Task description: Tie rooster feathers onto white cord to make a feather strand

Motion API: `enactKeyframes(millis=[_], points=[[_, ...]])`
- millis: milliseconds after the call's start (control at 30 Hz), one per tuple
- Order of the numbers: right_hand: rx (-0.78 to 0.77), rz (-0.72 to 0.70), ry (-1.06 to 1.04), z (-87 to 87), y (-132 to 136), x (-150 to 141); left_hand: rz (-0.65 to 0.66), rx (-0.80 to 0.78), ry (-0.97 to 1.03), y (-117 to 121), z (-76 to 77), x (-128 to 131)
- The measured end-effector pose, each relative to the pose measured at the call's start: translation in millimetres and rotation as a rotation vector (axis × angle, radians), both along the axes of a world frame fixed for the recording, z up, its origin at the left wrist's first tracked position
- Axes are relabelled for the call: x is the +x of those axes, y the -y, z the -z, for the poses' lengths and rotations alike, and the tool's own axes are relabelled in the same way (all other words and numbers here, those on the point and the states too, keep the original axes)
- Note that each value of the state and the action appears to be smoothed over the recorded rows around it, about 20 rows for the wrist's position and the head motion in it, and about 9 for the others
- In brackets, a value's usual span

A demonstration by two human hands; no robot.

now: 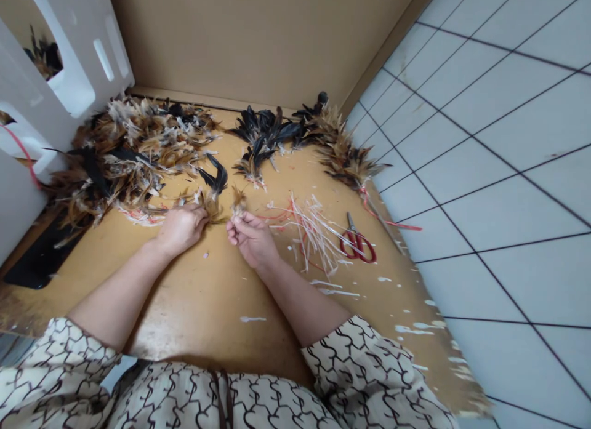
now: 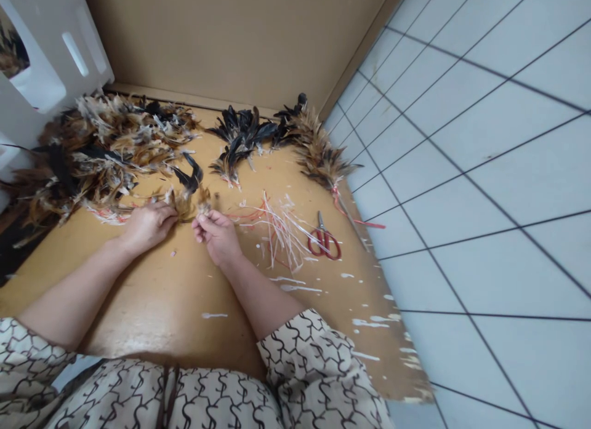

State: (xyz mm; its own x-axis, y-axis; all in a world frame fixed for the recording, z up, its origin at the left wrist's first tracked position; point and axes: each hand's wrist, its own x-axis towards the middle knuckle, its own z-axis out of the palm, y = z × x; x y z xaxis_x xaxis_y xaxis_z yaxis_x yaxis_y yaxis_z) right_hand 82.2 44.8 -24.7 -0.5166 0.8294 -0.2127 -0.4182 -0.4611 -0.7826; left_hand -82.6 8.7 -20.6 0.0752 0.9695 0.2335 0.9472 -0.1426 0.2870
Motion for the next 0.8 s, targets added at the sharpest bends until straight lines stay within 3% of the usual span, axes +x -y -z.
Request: enactKeyframes(millis=[133, 333, 433, 567, 800], points=[[0.001, -0.003, -0.002, 1.3, 0, 0, -0.009, -0.032, 0.280, 2, 2.1, 15], [0.033, 0.032, -0.010, 1.6, -5, 2, 0.126, -0.150, 0.828, 9, 4.0, 28], [0.038, 0.074, -0.005, -0.3, -8, 5, 0.032, -0.082, 0.838, 12, -0.7, 26], [0.069, 0.093, 0.008, -4.2, -6, 5, -0.170, 0.153, 0.774, 14, -9.2, 23], [0.162, 0.036, 0.065, -7.9, 8, -2, -0.174, 0.320, 0.871, 17, -22.0, 27]])
